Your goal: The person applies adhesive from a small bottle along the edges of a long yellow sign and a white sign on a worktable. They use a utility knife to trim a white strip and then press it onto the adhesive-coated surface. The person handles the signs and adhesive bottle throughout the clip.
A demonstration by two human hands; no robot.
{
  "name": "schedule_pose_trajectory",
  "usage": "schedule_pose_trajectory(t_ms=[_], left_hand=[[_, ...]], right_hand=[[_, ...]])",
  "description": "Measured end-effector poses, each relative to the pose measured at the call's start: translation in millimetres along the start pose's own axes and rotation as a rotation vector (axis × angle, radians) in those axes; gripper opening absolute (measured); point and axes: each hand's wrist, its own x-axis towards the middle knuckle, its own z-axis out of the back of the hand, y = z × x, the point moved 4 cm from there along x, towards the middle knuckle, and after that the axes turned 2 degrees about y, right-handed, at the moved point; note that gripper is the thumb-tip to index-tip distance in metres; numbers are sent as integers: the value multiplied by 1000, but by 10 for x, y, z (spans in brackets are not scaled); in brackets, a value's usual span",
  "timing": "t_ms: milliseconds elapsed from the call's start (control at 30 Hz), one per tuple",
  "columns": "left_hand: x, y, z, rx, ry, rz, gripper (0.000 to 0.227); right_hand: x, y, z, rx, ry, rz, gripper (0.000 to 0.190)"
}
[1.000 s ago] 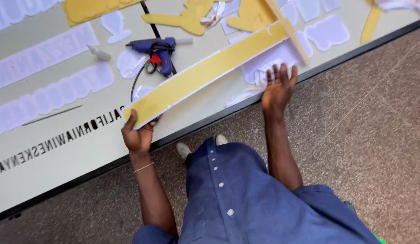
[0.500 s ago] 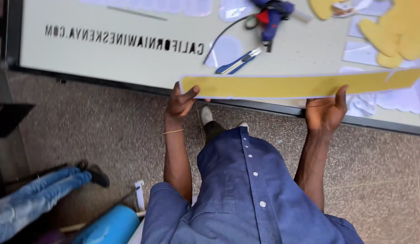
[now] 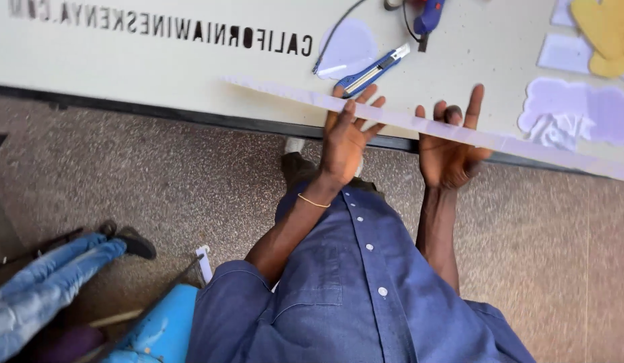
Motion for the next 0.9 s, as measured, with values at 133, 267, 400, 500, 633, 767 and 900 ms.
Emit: schedule_pose_trajectory(t_ms=[133,267,400,500,633,767,900], left_hand=[[141,-589,122,-58,53,-31,79],[338,-1394,229,-37,47,-43,86],[414,-1957,515,105,-15,57,74],[648,-2479,875,2,-12,5,70],[998,-3365,1367,25,87,-4,63],[1031,-4365,1607,60,-14,-164,58],[973,-4618,1497,211,-50,-237,58]], right_hand=[[77,-260,-710,-213,-142,18,140],[313,-870,-1337,244,-556,105,127],[458,-1828,-1460,57,-176,-60,68],[711,-2233,-1730,118,-166,-106,49],[906,-1697,-1314,83,-181,-47,54],[564,-507,-962,144,-467,517,70],[586,-929,-1789,-1290,-238,772,56]])
